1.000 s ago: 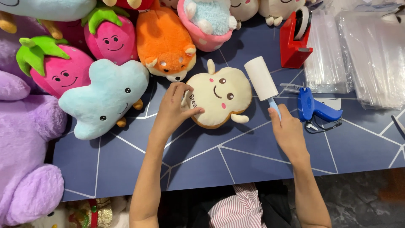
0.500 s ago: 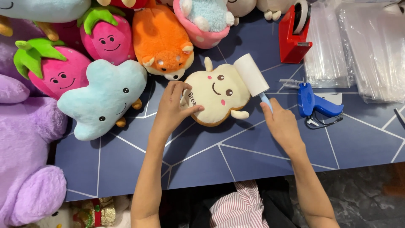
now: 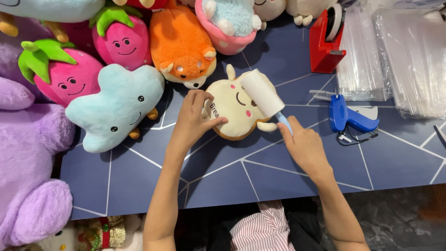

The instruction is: Using a lint roller to remove dust or lint from a bread-shaped plush toy on a workshop table.

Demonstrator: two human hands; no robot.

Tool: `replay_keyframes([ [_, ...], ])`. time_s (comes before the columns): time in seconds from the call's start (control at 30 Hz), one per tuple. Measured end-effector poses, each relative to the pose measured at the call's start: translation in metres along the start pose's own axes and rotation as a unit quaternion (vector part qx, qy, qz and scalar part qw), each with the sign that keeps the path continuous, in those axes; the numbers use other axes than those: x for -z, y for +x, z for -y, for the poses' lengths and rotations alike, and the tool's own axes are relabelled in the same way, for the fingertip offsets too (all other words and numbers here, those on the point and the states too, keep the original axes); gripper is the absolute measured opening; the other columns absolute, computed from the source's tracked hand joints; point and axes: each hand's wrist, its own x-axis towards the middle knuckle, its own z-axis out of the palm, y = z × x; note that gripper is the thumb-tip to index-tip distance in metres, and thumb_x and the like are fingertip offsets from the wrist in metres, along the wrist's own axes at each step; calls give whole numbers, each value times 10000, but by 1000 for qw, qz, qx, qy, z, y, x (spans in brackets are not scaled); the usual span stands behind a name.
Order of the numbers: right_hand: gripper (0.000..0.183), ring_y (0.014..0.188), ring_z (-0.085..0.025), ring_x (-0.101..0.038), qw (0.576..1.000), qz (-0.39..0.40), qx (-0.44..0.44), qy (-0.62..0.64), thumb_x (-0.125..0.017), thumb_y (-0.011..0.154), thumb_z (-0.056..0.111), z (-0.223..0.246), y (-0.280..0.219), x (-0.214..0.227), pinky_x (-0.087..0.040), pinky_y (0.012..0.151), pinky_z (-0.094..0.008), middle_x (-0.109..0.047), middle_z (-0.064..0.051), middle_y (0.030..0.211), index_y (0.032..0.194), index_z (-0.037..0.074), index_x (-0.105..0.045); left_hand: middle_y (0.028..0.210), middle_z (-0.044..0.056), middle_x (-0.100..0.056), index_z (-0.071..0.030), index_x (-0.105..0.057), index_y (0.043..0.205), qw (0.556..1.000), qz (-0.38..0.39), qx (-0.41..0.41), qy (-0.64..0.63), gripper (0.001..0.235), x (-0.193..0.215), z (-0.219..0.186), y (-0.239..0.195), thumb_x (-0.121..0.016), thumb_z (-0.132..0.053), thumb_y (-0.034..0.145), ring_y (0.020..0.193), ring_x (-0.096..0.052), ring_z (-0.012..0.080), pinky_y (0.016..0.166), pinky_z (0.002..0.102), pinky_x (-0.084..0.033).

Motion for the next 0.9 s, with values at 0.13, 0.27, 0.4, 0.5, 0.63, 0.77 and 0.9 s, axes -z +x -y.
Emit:
replay_keyframes([
  [0.13, 526, 828, -517, -708, 998, -37, -33, 45, -320, 1086, 553, -7, 13, 5, -558, 758, -580, -678, -341, 742, 1184, 103, -574, 1109, 124, -517, -77, -545, 1130, 1000, -10, -2, -5, 640, 1, 2, -2, -927, -373, 711, 1080, -628, 376, 928, 461, -568],
  [0.27, 512, 789, -501, -711, 996, -39, -43, 72, -337, 1090, 535, 1, 3, 10, -562, 732, -558, -673, -318, 707, 1147, 99, -600, 1116, 129, -517, -82, -540, 1130, 1000, -2, -3, -11, 634, 2, 0, -3, -920, -380, 718, 1092, -618, 376, 946, 463, -558],
  [0.4, 474, 813, -507, -703, 998, -9, 12, 59, -353, 1050, 577, 11, -6, -8, -545, 753, -577, -657, -307, 673, 1104, 164, -580, 1113, 124, -510, -86, -536, 1132, 1000, -2, -8, -9, 634, -1, 6, -1, -916, -392, 727, 1091, -615, 372, 944, 461, -553],
  [0.5, 457, 760, -436, -730, 997, 18, 34, 64, -342, 1039, 595, 24, -15, -14, -570, 729, -508, -662, -233, 623, 1051, 192, -557, 1129, 121, -518, -85, -541, 1138, 1000, 7, 4, -7, 614, 2, 5, -1, -909, -374, 741, 1113, -619, 366, 953, 455, -552],
  [0.63, 446, 735, -453, -716, 997, -11, 32, 75, -362, 1051, 568, 8, -6, -19, -554, 699, -513, -648, -249, 621, 1032, 165, -554, 1123, 118, -516, -86, -542, 1139, 1000, 2, 5, -16, 644, -1, 7, -1, -913, -415, 729, 1113, -613, 366, 946, 450, -552],
  [0.77, 470, 680, -448, -689, 990, -50, -2, 135, -386, 1075, 550, 3, -4, -10, -526, 656, -508, -635, -245, 605, 980, 135, -583, 1115, 114, -506, -94, -536, 1132, 1000, -4, -5, -14, 640, -1, 2, -3, -918, -403, 722, 1116, -608, 374, 950, 449, -554],
  [0.9, 498, 654, -438, -676, 985, -53, -23, 160, -405, 1075, 551, 3, -6, -8, -513, 633, -503, -637, -234, 604, 913, 124, -603, 1114, 118, -507, -92, -534, 1134, 1000, 1, -5, -14, 635, 0, 0, -3, -918, -389, 724, 1116, -607, 384, 951, 461, -552],
])
